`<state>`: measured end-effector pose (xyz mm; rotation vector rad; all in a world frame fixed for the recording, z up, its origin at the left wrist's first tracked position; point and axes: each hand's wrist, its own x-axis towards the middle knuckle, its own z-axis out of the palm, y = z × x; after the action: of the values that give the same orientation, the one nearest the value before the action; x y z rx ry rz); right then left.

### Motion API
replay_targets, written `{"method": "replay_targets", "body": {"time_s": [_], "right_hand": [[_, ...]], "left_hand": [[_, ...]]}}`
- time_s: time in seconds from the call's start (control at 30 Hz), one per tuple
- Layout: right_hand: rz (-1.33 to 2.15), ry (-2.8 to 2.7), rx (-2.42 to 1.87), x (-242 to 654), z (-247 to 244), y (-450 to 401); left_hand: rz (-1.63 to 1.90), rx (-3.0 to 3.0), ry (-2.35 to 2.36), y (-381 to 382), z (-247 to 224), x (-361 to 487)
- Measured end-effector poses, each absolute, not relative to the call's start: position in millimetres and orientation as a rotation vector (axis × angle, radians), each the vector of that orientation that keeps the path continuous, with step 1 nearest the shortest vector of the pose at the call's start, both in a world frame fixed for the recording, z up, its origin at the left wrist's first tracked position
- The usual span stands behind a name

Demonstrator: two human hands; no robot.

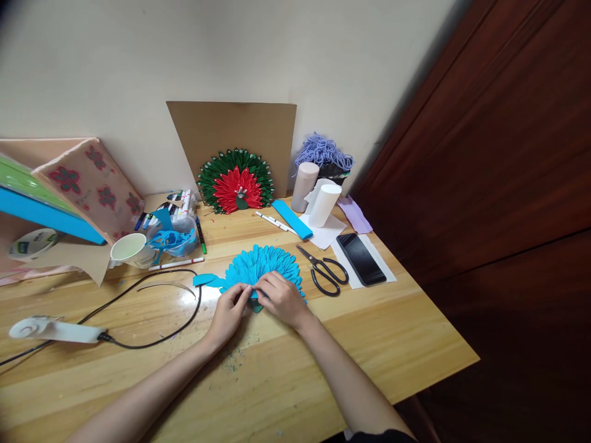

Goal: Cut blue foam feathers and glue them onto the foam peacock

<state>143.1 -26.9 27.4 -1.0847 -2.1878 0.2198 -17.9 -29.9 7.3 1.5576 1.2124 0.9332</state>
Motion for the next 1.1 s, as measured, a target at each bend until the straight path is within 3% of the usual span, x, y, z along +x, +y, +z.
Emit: {"method": "replay_targets", "body": {"time_s": [0.23,0.6,0.9,1.1], "right_hand": [[0.262,-2.164,-1.095,141.6,26.6,-27.2],[0.88,-1.795,-1.24,143.9,31.2,-25.7],[0.895,-1.818,-1.236,141.9,34.2,-29.3],[1.084,-1.756,-1.287,147.0,29.2,-25.9]], "left_hand": [[0.94,1.566,1.219,-30.6,7.8,-17.9],[0.947,1.79,1.286,-34.5,10.8,-18.4],[0.965,1.828,1.308,-36.2,16.8,-18.7],[1.063,1.846,1.313,-35.7,15.6,-18.0]]}}
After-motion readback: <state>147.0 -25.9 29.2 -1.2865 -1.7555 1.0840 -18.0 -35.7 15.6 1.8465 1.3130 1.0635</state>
